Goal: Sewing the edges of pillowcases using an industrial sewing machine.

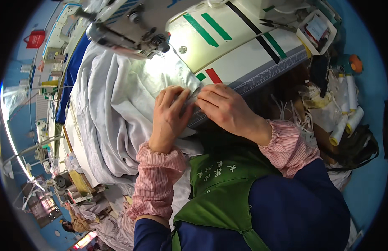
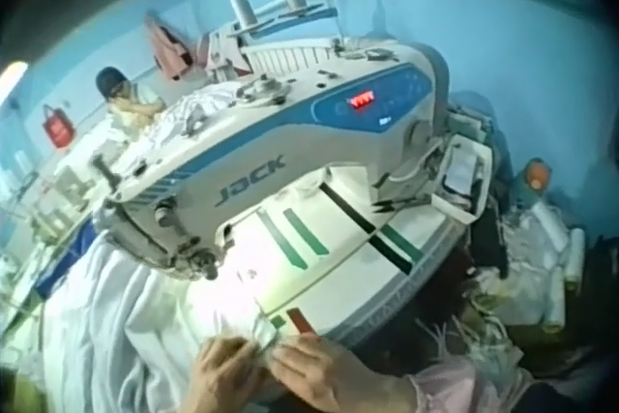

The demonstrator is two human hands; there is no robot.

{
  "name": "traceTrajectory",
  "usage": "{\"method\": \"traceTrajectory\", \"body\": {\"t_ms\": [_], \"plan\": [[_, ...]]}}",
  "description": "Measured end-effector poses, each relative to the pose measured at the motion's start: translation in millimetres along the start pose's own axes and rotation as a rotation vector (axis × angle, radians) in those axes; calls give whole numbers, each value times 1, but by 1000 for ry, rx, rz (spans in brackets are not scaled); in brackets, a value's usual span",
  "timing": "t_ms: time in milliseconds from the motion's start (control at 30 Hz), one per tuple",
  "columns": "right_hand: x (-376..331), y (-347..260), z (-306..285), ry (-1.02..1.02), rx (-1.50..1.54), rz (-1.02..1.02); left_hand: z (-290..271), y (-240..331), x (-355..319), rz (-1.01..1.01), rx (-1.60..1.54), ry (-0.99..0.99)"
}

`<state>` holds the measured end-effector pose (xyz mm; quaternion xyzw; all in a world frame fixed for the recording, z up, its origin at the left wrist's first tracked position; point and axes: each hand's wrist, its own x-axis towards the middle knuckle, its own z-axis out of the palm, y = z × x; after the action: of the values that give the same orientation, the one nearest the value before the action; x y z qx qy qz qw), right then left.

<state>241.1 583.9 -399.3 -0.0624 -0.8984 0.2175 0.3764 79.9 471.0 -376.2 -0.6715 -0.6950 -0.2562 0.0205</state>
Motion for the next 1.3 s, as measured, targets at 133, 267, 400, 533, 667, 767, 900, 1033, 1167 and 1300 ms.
{"method": "traceTrajectory", "body": {"t_ms": [133,267,400,533,667,767,900,1033,1167,1300], "plan": [[0,21,-10,5,-114,104,2,-3,-1,-11,-28,17],[5,31,-9,-43,-113,78,3,3,4,-64,-8,35],[6,28,-5,-68,-81,119,9,10,12,-151,33,34],[5,26,-3,-69,-63,129,16,12,19,-162,98,69],[5,27,-3,-66,-60,150,18,11,18,-173,84,84],[5,26,-2,-67,-95,186,17,10,15,-225,48,73],[3,22,0,-77,-5,206,17,10,13,-293,6,75],[1,22,5,-99,-4,179,17,10,14,-292,5,100],[-1,24,8,-118,-64,159,15,11,13,-102,207,59],[-3,25,9,-96,-100,134,13,11,13,-64,321,37]]}}
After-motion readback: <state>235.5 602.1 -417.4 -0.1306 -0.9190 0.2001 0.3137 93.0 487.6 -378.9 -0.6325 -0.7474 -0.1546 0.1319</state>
